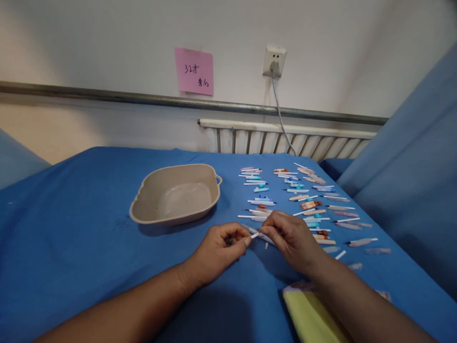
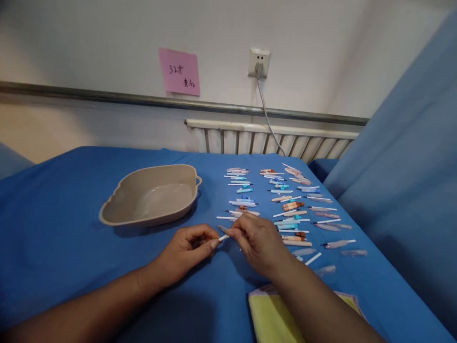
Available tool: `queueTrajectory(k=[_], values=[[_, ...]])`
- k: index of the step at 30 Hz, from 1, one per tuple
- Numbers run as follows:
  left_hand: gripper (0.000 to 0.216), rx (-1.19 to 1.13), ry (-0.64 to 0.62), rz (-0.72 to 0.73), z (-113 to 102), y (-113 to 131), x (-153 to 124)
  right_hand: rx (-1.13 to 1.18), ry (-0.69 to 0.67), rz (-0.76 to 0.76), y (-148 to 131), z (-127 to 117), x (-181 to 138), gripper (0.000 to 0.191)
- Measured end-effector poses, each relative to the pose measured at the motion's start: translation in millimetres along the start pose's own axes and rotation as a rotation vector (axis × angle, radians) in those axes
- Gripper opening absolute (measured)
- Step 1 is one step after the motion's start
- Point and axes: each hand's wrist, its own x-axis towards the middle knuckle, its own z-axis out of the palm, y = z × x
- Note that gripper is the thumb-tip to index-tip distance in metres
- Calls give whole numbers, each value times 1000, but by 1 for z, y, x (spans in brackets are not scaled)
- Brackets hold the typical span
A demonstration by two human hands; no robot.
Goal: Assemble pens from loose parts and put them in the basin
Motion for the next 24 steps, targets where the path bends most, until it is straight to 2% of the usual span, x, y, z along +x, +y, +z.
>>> queueTrajectory(k=[5,8,11,14,20,24], values=[[20,2,64,-20,-1,3,3,-37,23,68,5,-1,1,30],[20,-19,106,-60,-4,2,5,-82,-136,112,9,-2,1,33],[22,-57,109,-88,-6,-2,7,-109,-312,102,10,1,0,24],[24,-89,99,-85,-6,-6,9,-146,-382,88,7,5,-2,15],[24,-121,94,-96,-5,-7,10,-154,-406,133,7,7,-3,8],[24,-131,89,-103,-4,-6,10,-25,-313,231,14,8,-1,8]])
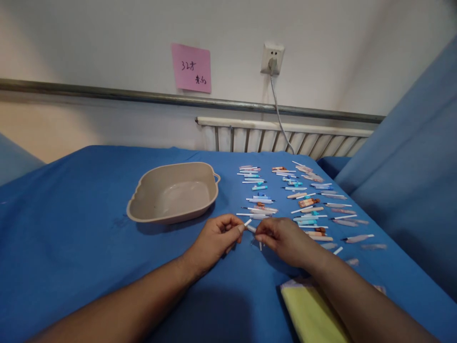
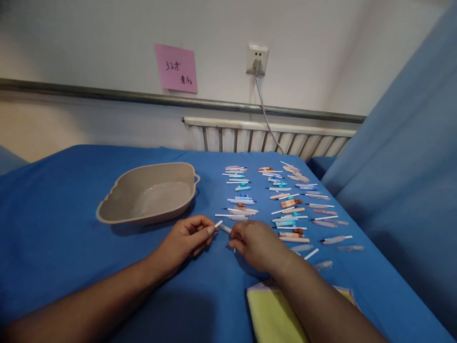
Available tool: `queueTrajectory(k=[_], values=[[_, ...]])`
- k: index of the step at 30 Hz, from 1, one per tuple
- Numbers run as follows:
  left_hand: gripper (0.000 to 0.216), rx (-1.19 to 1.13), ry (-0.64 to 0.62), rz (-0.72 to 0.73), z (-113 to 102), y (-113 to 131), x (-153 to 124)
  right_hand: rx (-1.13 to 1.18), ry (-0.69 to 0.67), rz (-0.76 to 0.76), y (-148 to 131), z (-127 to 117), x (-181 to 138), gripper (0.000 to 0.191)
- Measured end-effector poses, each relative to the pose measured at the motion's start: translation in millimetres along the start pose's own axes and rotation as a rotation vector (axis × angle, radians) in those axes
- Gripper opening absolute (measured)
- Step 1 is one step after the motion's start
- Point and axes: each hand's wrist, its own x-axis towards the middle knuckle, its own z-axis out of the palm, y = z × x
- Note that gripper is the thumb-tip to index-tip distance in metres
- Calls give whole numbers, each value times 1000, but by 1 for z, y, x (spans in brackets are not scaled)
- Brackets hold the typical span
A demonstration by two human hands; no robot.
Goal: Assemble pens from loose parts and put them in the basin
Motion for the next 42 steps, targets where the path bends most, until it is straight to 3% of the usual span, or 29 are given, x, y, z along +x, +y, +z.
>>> queueTrajectory(k=[2,5,7,9,12,15,23,26,30,32,34,38,42], values=[[24,6,-5,-9,1,0,0,263,113,85,2,-1,4,12],[24,32,-22,-28,3,1,-2,877,307,245,1,-6,11,17],[25,53,-43,-39,5,1,-4,1242,363,314,0,-10,14,20],[24,64,-63,-44,7,2,-6,1443,384,373,-1,-12,16,22],[25,57,-80,-43,10,3,-9,1485,443,451,-1,-10,17,26],[24,39,-81,-46,13,4,-10,1431,503,448,-1,-6,17,31],[23,43,-63,-48,11,3,-9,1280,433,302,-3,-5,13,39],[25,45,-45,-50,9,2,-7,972,405,234,3,-15,9,43],[25,38,-49,-44,7,0,-4,275,50,132,8,-28,-2,26],[24,32,-47,-41,7,-1,-3,-5,-28,18,5,-28,-7,15],[24,17,-45,-43,6,-1,-3,-221,-61,-60,0,-25,-10,20],[22,-14,-38,-48,7,-2,-3,-488,-144,-104,-8,-15,-8,19],[21,-17,-41,-44,6,-2,-3,-608,-220,-72,-10,-10,-3,19]])
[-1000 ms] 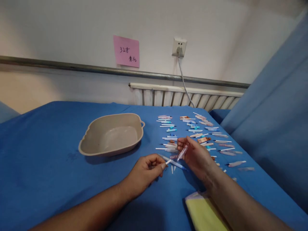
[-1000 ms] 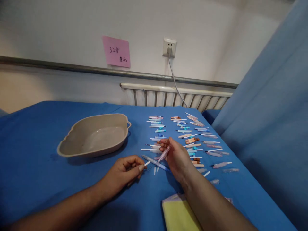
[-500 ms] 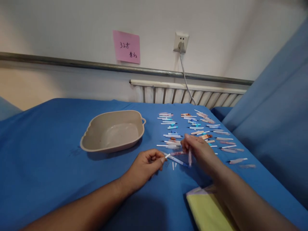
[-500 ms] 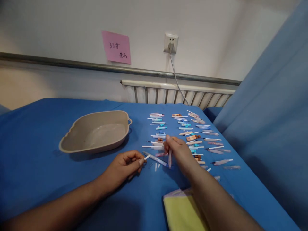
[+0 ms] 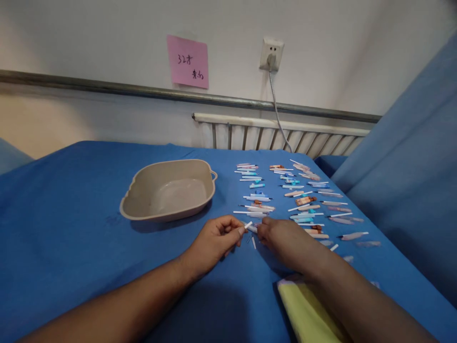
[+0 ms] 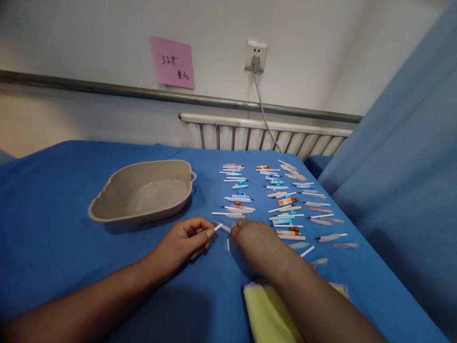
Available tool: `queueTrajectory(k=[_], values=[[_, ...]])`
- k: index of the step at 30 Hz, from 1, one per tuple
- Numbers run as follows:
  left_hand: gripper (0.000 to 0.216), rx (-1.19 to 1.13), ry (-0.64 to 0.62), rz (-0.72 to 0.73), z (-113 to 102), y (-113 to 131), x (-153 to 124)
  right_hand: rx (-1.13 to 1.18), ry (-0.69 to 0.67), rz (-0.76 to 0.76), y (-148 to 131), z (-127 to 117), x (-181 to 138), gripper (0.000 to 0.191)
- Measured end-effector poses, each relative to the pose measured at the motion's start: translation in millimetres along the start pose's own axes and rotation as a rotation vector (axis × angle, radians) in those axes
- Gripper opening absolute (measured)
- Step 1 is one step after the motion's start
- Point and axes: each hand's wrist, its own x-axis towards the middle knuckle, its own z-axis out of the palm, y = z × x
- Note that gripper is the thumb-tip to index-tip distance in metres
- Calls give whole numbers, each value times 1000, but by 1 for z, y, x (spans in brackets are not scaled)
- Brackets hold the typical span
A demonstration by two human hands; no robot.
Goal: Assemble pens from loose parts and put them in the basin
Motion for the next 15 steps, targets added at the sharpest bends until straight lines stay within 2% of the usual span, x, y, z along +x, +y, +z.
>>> queueTrajectory(k=[3,6,11,15], values=[[22,8,7,2,0,0,0,-4,-40,36,0,1,2,20],[23,21,10,5,-1,0,-1,127,24,59,4,2,2,16],[22,32,4,10,-1,0,-1,687,317,77,9,5,6,8],[22,30,-5,14,0,0,-1,1216,365,149,4,5,9,17]])
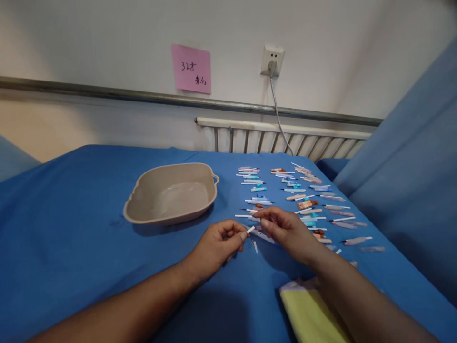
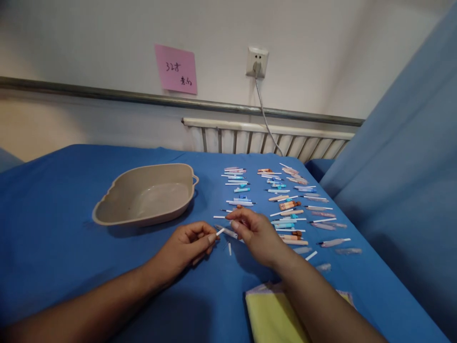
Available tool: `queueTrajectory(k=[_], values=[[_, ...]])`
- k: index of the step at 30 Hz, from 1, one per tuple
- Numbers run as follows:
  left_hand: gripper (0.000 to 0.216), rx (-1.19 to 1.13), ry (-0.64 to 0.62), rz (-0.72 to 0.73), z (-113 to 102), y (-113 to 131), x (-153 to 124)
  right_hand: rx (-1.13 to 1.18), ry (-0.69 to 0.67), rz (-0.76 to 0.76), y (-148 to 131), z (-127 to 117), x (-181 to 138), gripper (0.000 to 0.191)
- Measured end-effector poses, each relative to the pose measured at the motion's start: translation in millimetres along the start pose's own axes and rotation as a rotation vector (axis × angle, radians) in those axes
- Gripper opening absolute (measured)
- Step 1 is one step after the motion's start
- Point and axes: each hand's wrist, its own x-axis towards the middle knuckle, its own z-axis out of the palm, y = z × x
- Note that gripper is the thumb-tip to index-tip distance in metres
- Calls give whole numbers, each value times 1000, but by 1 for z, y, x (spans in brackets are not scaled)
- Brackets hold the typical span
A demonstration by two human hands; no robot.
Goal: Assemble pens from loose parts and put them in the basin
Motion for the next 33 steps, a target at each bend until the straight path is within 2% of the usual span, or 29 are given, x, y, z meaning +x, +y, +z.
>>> queueTrajectory(k=[5,9,15,22,30,33], values=[[25,-12,-8,-14,2,2,-2,455,-44,135,-4,6,-1,26],[25,-11,4,-16,3,4,-4,583,-53,191,-3,9,-1,29],[24,-21,-15,-19,3,6,-5,498,-24,192,1,11,-1,31],[23,-115,-28,-61,3,7,-4,292,7,76,-4,8,-3,27],[18,-276,-124,-109,1,7,-8,213,52,-33,-10,11,-5,24],[18,-277,-123,-109,1,7,-8,202,52,-44,-9,13,-6,23]])
